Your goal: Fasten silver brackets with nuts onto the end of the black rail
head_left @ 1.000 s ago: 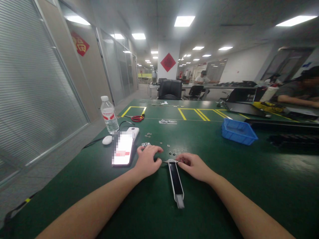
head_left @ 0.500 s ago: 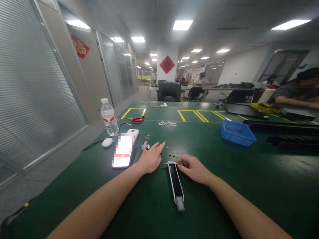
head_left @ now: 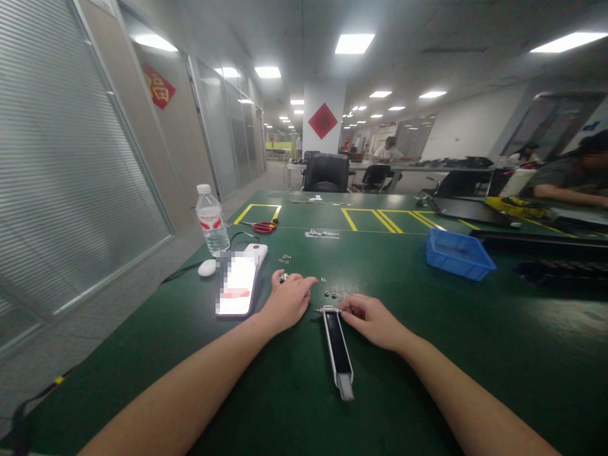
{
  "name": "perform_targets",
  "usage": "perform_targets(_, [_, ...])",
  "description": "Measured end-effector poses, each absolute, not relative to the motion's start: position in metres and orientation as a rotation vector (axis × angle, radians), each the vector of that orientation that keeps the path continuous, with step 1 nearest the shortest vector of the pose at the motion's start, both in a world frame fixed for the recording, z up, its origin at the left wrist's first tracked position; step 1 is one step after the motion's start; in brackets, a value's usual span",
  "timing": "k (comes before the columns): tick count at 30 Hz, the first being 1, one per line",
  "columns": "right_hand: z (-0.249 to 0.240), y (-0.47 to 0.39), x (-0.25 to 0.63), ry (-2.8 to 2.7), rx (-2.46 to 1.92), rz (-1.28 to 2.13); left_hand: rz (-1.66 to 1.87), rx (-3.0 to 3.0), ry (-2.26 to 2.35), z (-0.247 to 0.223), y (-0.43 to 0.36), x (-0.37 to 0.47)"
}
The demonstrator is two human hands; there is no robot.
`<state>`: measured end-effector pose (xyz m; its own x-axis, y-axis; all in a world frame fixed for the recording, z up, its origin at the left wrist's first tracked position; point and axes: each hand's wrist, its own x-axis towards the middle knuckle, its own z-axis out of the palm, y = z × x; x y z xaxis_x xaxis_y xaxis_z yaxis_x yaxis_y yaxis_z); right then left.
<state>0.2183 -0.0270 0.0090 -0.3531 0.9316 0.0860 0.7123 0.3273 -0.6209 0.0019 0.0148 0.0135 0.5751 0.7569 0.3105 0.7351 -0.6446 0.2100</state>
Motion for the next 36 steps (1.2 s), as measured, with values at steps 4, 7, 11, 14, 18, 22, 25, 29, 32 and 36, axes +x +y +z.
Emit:
perform_targets(4, [0.008,-0.027,0.22,-2.171,-1.435,0.707,0.509,2.748,1.264,0.022,0.008,-0.002])
perform_targets(7, [0.009,-0.027,0.22,-2.175,-1.435,0.708,0.472,2.725,1.241,0.027,0.002,-0.007])
perform_targets(11, [0.011,-0.027,0.219,-2.18,-1.439,0.712,0.444,2.726,1.166,0.029,-0.001,-0.012])
perform_targets(14, [0.011,-0.028,0.219,-2.18,-1.441,0.714,0.365,2.832,1.041,0.029,0.001,-0.013])
perform_targets(18, [0.01,-0.028,0.22,-2.178,-1.435,0.7,0.259,2.952,0.859,0.032,0.001,-0.012])
perform_targets(22, [0.009,-0.027,0.22,-2.182,-1.429,0.691,0.239,2.954,0.872,0.037,-0.001,-0.012])
perform_targets(25, [0.009,-0.027,0.22,-2.184,-1.426,0.683,0.273,2.933,0.928,0.038,-0.002,-0.012])
perform_targets(29, [0.009,-0.027,0.22,-2.189,-1.428,0.678,0.267,2.9,1.051,0.036,-0.002,-0.011])
perform_targets(32, [0.009,-0.027,0.219,-2.2,-1.442,0.671,0.256,2.916,1.13,0.034,-0.001,-0.011])
perform_targets(36, [0.012,-0.028,0.218,-2.21,-1.463,0.669,0.227,2.986,1.098,0.032,-0.001,-0.011])
